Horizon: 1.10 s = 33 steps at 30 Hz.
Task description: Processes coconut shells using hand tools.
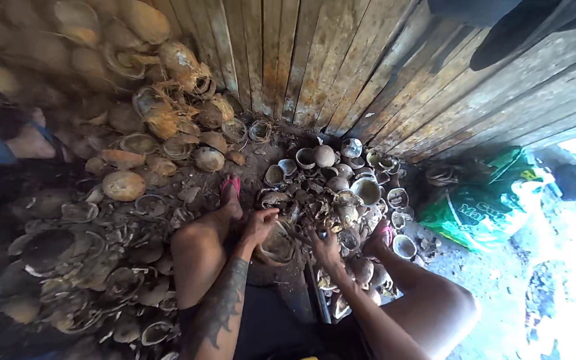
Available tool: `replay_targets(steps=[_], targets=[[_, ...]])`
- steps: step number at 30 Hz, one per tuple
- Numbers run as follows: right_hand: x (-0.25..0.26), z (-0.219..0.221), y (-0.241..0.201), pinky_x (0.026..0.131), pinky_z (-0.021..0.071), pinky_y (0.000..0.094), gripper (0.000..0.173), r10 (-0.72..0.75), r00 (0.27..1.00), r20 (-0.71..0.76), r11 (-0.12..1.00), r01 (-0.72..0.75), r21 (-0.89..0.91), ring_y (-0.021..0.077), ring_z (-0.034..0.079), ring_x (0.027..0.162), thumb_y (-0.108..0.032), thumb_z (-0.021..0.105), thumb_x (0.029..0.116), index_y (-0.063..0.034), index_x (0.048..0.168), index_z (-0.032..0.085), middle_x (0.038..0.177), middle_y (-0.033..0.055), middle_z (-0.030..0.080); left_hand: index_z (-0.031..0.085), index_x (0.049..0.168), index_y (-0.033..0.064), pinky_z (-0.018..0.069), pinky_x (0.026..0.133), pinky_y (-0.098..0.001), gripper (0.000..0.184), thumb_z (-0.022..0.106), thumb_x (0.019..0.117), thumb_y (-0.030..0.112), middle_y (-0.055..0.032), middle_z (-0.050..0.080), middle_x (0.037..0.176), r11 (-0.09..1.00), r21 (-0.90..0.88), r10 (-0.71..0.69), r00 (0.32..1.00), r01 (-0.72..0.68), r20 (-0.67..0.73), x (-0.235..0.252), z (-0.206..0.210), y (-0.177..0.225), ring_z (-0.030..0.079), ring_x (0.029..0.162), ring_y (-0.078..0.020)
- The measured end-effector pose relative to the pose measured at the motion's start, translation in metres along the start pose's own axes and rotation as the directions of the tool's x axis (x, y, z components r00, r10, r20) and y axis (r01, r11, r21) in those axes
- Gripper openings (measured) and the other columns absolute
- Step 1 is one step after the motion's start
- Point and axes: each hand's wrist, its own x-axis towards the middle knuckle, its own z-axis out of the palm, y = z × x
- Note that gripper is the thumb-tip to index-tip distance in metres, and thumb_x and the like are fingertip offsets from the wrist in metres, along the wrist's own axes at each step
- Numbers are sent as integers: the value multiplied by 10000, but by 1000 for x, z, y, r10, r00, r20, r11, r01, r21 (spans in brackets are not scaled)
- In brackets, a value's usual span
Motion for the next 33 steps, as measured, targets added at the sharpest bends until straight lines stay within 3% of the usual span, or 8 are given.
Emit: replay_targets(steps=[5, 9, 12, 15, 20, 24, 29, 33], targets=[[-70, 11, 3, 469, 485, 305, 269, 353, 932, -77, 874, -300, 381, 118, 499, 465, -240, 616, 1041, 15, 961, 636, 625, 44, 553, 692, 1234, 5, 539, 997, -456, 330, 485, 1078, 209, -178, 730, 1133, 999, 29, 35, 834, -23, -550, 1, 2, -8, 706, 1072, -264], [-74, 26, 5, 418, 460, 309, 298, 447, 890, -91, 781, -339, 524, 135, 464, 417, -235, 589, 1061, 6, 886, 606, 569, 51, 517, 745, 1148, 16, 497, 1053, -509, 429, 491, 1058, 350, -168, 741, 1132, 994, 109, 14, 937, 26, -350, -40, 23, 1, 695, 1119, -281], [-22, 18, 13, 644, 539, 437, 356, 431, 898, -88, 889, -406, 211, 221, 599, 648, -301, 599, 1049, 40, 1037, 698, 795, 137, 652, 764, 1067, 48, 499, 1011, -537, 448, 506, 1054, 414, -155, 746, 1056, 981, 159, -74, 969, 114, -236, -22, 20, 11, 701, 1064, -290], [30, 8, 22, 662, 520, 433, 389, 435, 900, 24, 896, -435, 91, 218, 594, 709, -370, 611, 1040, 1, 1132, 679, 898, 142, 649, 761, 1045, 51, 520, 964, -492, 393, 534, 1049, 371, -133, 749, 1013, 985, 126, -94, 978, 118, -184, -14, 19, 7, 708, 1009, -244], [-12, -5, 1, 577, 517, 351, 363, 420, 904, 76, 836, -419, 355, 165, 573, 632, -309, 615, 1043, 18, 1197, 641, 874, 120, 648, 746, 1123, 8, 550, 961, -454, 297, 554, 1046, 221, -167, 749, 1043, 998, 56, 24, 896, 2, -444, -16, 18, 3, 722, 1005, -246], [-62, 13, -6, 456, 489, 353, 435, 669, 740, 69, 559, -562, 610, 168, 497, 466, -451, 533, 1062, -24, 1010, 593, 632, 67, 533, 651, 1344, 53, 412, 1136, -505, 414, 485, 1053, 297, -164, 684, 1288, 979, 174, -46, 951, 103, -306, -35, 29, 7, 619, 1255, -291], [-4, 26, 17, 558, 491, 403, 452, 635, 771, -41, 746, -598, 293, 187, 524, 578, -432, 572, 1048, 12, 1046, 657, 751, 98, 577, 704, 1264, 80, 381, 1134, -541, 351, 458, 1044, 198, -124, 721, 1220, 977, 211, 73, 928, 6, -366, -29, 38, -12, 646, 1206, -269], [35, 21, 32, 647, 510, 435, 365, 278, 960, -20, 959, -279, -57, 196, 582, 639, -351, 633, 1020, -19, 874, 677, 720, 84, 597, 696, 1284, 75, 375, 1146, -535, 355, 444, 1057, 179, -125, 728, 1214, 978, 210, 69, 937, 4, -342, -26, 36, -10, 659, 1196, -267]])
